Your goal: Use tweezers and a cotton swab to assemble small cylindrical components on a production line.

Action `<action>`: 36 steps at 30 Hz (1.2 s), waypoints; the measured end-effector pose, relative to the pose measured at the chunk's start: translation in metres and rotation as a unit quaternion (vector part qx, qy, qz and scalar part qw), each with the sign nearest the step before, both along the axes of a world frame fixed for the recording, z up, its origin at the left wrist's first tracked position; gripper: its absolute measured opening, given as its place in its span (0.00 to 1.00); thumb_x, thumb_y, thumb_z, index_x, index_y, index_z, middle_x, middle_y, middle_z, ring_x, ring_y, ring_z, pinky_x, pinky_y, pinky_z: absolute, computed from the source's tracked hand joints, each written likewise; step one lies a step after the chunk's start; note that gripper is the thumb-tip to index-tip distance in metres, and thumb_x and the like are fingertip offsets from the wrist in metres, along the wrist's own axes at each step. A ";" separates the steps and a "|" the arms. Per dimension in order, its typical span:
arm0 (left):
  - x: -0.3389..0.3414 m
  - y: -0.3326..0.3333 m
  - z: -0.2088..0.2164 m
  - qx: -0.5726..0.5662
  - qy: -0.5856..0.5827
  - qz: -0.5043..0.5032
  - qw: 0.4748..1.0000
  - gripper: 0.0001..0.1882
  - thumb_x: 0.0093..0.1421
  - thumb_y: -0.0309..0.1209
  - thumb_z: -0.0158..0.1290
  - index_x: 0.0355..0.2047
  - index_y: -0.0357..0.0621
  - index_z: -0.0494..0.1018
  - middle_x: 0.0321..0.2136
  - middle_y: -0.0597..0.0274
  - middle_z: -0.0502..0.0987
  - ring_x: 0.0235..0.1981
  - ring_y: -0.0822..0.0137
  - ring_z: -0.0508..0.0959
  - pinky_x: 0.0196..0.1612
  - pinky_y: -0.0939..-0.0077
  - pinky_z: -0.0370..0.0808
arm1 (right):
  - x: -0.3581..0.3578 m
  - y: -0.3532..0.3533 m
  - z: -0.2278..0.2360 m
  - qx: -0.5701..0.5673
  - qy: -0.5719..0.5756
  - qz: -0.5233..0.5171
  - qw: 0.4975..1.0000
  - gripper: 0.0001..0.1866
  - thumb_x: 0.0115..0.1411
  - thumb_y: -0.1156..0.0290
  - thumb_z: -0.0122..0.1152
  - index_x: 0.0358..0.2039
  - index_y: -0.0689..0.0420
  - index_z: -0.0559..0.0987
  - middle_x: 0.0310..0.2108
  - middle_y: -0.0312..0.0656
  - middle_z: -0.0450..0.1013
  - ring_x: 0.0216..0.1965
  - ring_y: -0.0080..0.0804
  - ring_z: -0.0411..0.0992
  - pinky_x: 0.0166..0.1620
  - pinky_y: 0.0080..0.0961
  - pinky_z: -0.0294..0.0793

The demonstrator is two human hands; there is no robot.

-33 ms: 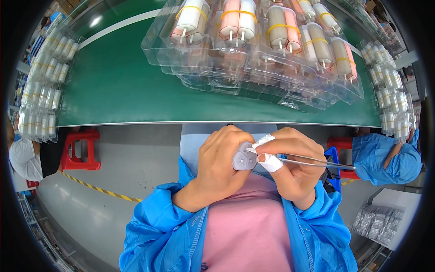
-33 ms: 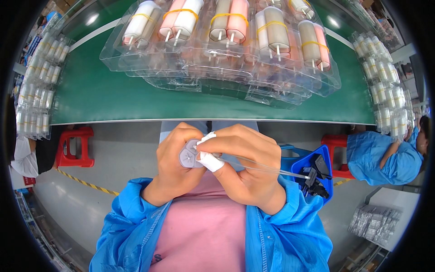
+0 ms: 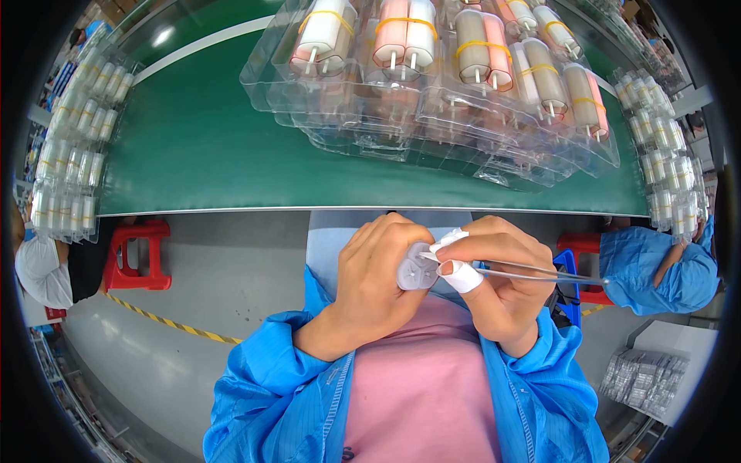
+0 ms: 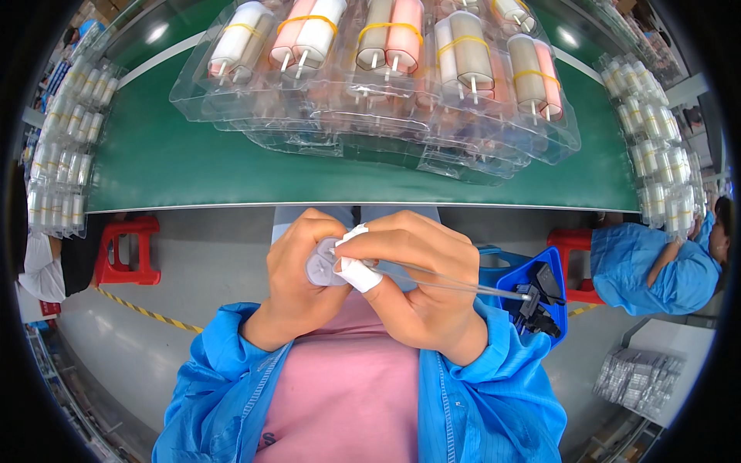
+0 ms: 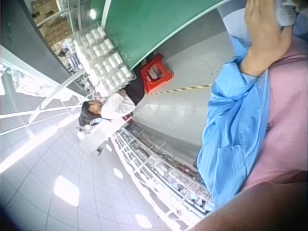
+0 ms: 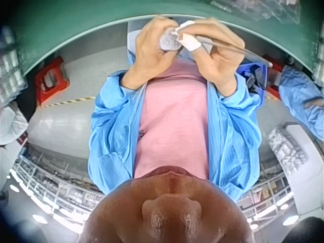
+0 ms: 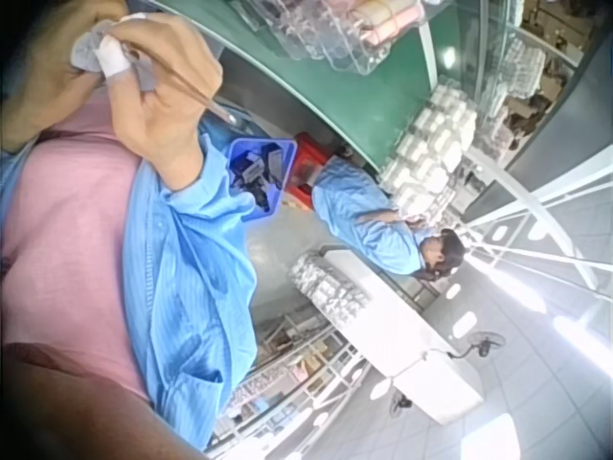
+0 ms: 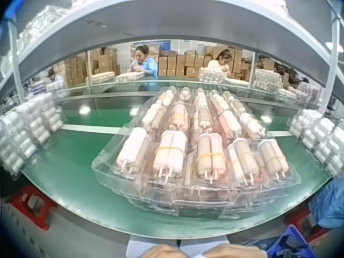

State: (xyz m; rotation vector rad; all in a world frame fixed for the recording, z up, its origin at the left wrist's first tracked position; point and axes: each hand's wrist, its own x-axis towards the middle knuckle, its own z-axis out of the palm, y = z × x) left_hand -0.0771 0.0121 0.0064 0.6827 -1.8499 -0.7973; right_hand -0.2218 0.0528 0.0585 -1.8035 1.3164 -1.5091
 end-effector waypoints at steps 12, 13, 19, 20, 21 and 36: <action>0.001 0.000 0.003 0.077 0.049 -0.046 0.995 0.20 0.43 0.22 0.66 0.35 0.42 0.68 0.26 0.57 0.72 0.24 0.58 0.72 0.26 0.68 0.67 | -0.002 0.003 -0.002 0.020 -0.225 -0.007 0.974 0.13 0.53 0.84 0.62 0.40 0.68 0.76 0.38 0.45 0.74 0.38 0.28 0.75 0.41 0.22 0.75; 0.001 0.000 0.003 0.084 0.052 -0.050 0.994 0.21 0.43 0.22 0.67 0.35 0.42 0.68 0.26 0.57 0.72 0.24 0.58 0.72 0.26 0.68 0.67 | -0.004 0.005 -0.004 0.019 -0.233 -0.012 0.972 0.13 0.53 0.84 0.62 0.41 0.68 0.75 0.38 0.45 0.74 0.38 0.28 0.75 0.42 0.22 0.75; 0.001 -0.001 0.004 0.098 0.065 -0.067 0.991 0.21 0.44 0.22 0.67 0.36 0.42 0.68 0.26 0.58 0.72 0.25 0.61 0.72 0.26 0.71 0.67 | -0.012 0.007 -0.009 0.033 -0.193 -0.010 0.981 0.10 0.52 0.84 0.63 0.37 0.68 0.77 0.38 0.46 0.73 0.38 0.31 0.76 0.40 0.22 0.76; 0.001 -0.001 0.005 0.100 0.065 -0.068 0.991 0.21 0.44 0.21 0.67 0.36 0.42 0.68 0.26 0.58 0.72 0.25 0.62 0.72 0.26 0.71 0.67 | -0.011 0.007 -0.009 0.042 -0.207 -0.015 0.977 0.10 0.53 0.84 0.62 0.37 0.69 0.78 0.38 0.47 0.73 0.37 0.31 0.76 0.39 0.22 0.77; 0.002 -0.001 0.005 0.106 0.065 -0.072 0.990 0.21 0.44 0.21 0.67 0.37 0.42 0.68 0.28 0.57 0.72 0.26 0.63 0.72 0.27 0.72 0.68 | -0.010 0.008 -0.008 0.051 -0.224 -0.016 0.973 0.09 0.53 0.84 0.62 0.36 0.69 0.78 0.38 0.47 0.73 0.37 0.30 0.76 0.39 0.23 0.78; -0.001 0.000 0.001 0.238 0.156 -0.115 0.952 0.29 0.49 0.19 0.64 0.43 0.38 0.56 0.38 0.52 0.76 0.41 0.67 0.78 0.39 0.76 0.76 | -0.007 0.012 -0.012 0.068 -0.239 0.040 0.968 0.11 0.54 0.82 0.63 0.39 0.69 0.78 0.40 0.49 0.73 0.39 0.34 0.77 0.43 0.25 0.79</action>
